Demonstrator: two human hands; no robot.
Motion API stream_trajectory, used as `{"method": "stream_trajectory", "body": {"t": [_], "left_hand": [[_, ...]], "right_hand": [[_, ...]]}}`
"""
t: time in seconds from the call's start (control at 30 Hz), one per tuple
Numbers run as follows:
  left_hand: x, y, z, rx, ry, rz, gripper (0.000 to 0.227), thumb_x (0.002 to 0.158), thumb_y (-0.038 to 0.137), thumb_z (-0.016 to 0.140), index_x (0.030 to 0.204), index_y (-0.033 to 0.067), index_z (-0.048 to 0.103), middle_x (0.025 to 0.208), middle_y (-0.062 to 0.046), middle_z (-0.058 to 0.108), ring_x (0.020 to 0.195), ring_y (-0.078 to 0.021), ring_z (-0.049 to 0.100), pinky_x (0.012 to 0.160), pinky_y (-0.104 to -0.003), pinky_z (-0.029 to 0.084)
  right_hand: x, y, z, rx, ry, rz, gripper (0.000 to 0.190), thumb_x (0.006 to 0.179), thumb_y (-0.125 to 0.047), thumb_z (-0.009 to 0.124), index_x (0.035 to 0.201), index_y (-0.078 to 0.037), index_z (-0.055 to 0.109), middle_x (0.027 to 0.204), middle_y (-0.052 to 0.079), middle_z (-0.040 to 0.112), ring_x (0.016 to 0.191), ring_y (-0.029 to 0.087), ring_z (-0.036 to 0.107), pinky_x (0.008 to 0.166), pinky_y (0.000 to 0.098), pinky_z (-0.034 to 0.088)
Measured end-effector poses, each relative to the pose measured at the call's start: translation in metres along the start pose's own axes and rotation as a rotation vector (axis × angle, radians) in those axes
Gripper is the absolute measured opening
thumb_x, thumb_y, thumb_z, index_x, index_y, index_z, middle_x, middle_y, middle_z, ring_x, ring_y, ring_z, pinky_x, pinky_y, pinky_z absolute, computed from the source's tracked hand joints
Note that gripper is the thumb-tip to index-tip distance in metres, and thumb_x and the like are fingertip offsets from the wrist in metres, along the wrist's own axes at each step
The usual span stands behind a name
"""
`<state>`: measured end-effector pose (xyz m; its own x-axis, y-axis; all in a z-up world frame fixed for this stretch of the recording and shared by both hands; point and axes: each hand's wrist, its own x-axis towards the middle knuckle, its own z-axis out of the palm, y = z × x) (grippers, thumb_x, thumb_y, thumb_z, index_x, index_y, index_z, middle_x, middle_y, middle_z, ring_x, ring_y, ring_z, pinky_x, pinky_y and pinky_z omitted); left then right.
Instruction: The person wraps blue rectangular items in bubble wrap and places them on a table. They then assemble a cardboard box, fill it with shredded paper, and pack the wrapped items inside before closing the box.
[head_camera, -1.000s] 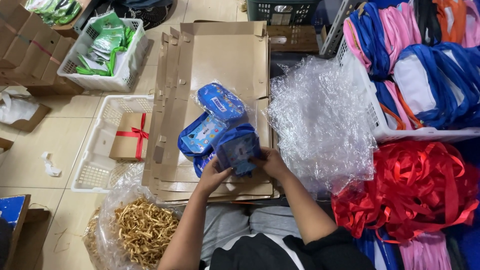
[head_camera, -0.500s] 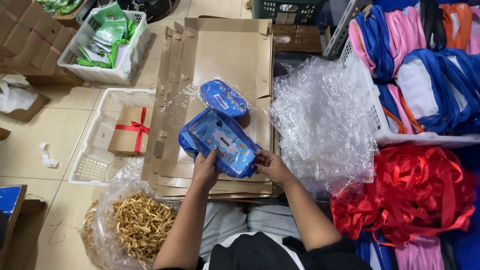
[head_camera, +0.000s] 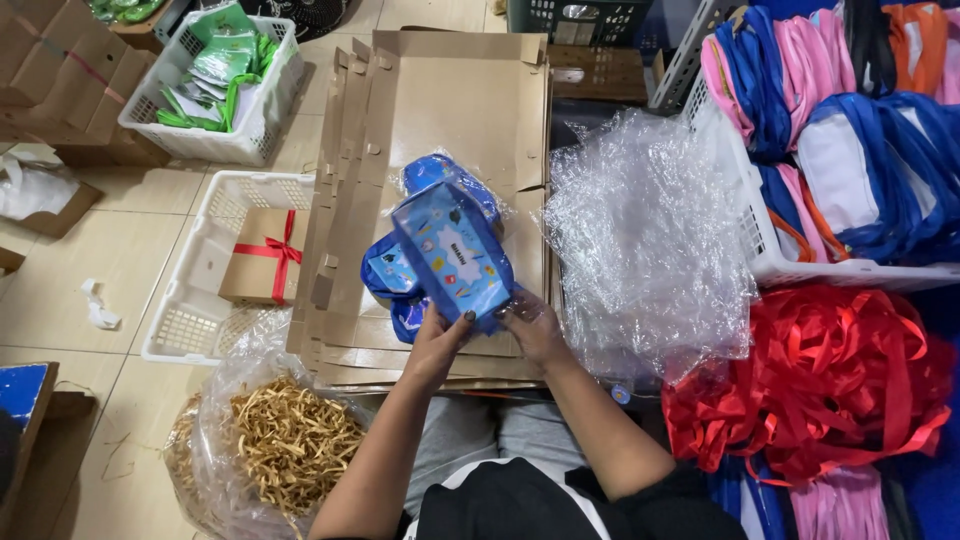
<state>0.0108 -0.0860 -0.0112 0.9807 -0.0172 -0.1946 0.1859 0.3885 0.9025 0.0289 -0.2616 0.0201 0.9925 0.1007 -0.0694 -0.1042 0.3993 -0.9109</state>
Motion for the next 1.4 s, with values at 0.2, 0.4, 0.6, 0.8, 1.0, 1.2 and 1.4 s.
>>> {"method": "stream_trajectory", "body": {"t": [0.2, 0.4, 0.6, 0.8, 1.0, 1.2, 1.4], "left_hand": [[-0.021, 0.044, 0.025, -0.215, -0.016, -0.086, 0.07, 0.105, 0.039, 0.048, 0.163, 0.0119, 0.021, 0.161, -0.026, 0.026, 0.148, -0.0474, 0.028, 0.12, -0.056, 0.028], [0.001, 0.0, 0.006, -0.309, 0.192, -0.207, 0.072, 0.095, 0.017, 0.072, 0.153, 0.007, 0.031, 0.101, -0.011, 0.055, 0.072, -0.0148, 0.057, 0.053, -0.016, 0.048], [0.007, -0.011, -0.02, -0.248, 0.228, -0.21, 0.054, 0.092, 0.01, 0.075, 0.141, 0.0136, 0.052, 0.107, -0.013, 0.069, 0.096, -0.0265, 0.073, 0.094, -0.045, 0.057], [-0.003, 0.006, -0.008, -0.268, 0.197, -0.104, 0.056, 0.088, 0.005, 0.075, 0.14, 0.0108, 0.055, 0.113, -0.019, 0.071, 0.099, -0.0339, 0.074, 0.091, -0.046, 0.059], [-0.052, 0.055, 0.003, 0.634, -0.163, 0.589, 0.135, 0.06, 0.033, 0.099, 0.164, 0.0153, 0.015, 0.169, -0.028, -0.001, 0.147, -0.0565, 0.015, 0.115, -0.066, 0.025], [-0.03, 0.035, 0.003, 0.98, 0.061, 1.004, 0.025, 0.092, 0.024, 0.074, 0.115, 0.0301, 0.08, 0.144, -0.003, 0.063, 0.14, -0.0359, 0.049, 0.113, -0.043, 0.043], [-0.026, 0.015, 0.027, 0.452, 0.371, 0.508, 0.005, 0.085, 0.01, 0.083, 0.081, 0.011, 0.082, 0.094, -0.007, 0.081, 0.117, -0.0263, 0.07, 0.103, -0.039, 0.053]], "right_hand": [[0.011, -0.018, 0.001, -1.015, 0.016, -0.613, 0.026, 0.077, -0.014, 0.083, 0.102, -0.019, 0.078, 0.09, 0.001, 0.068, 0.087, 0.025, 0.069, 0.081, 0.0384, 0.054], [0.01, 0.009, 0.007, -1.454, -0.206, -0.65, 0.048, 0.08, -0.033, 0.079, 0.127, -0.031, 0.068, 0.111, -0.004, 0.07, 0.121, 0.021, 0.06, 0.111, 0.053, 0.038], [-0.012, -0.036, -0.004, -1.211, -0.444, -0.647, 0.111, 0.056, -0.049, 0.095, 0.153, -0.026, 0.045, 0.148, 0.01, 0.055, 0.14, 0.043, 0.043, 0.111, 0.0629, 0.039], [-0.013, -0.009, -0.022, -0.998, -0.111, -0.998, 0.014, 0.085, -0.02, 0.082, 0.099, -0.023, 0.083, 0.111, 0.0, 0.079, 0.111, 0.032, 0.071, 0.095, 0.0429, 0.058], [-0.016, -0.022, -0.014, -0.729, -0.031, -0.822, 0.008, 0.088, -0.016, 0.08, 0.094, -0.015, 0.084, 0.1, 0.006, 0.081, 0.11, 0.035, 0.072, 0.094, 0.0425, 0.058], [-0.017, -0.001, -0.025, -0.53, 0.015, -0.633, 0.007, 0.089, -0.013, 0.079, 0.092, -0.008, 0.083, 0.093, 0.008, 0.08, 0.109, 0.032, 0.071, 0.093, 0.0418, 0.057], [-0.006, 0.044, -0.037, -0.337, 0.312, -0.198, 0.014, 0.082, -0.011, 0.089, 0.09, -0.004, 0.08, 0.078, 0.007, 0.075, 0.076, 0.01, 0.065, 0.069, 0.0288, 0.056]]}}
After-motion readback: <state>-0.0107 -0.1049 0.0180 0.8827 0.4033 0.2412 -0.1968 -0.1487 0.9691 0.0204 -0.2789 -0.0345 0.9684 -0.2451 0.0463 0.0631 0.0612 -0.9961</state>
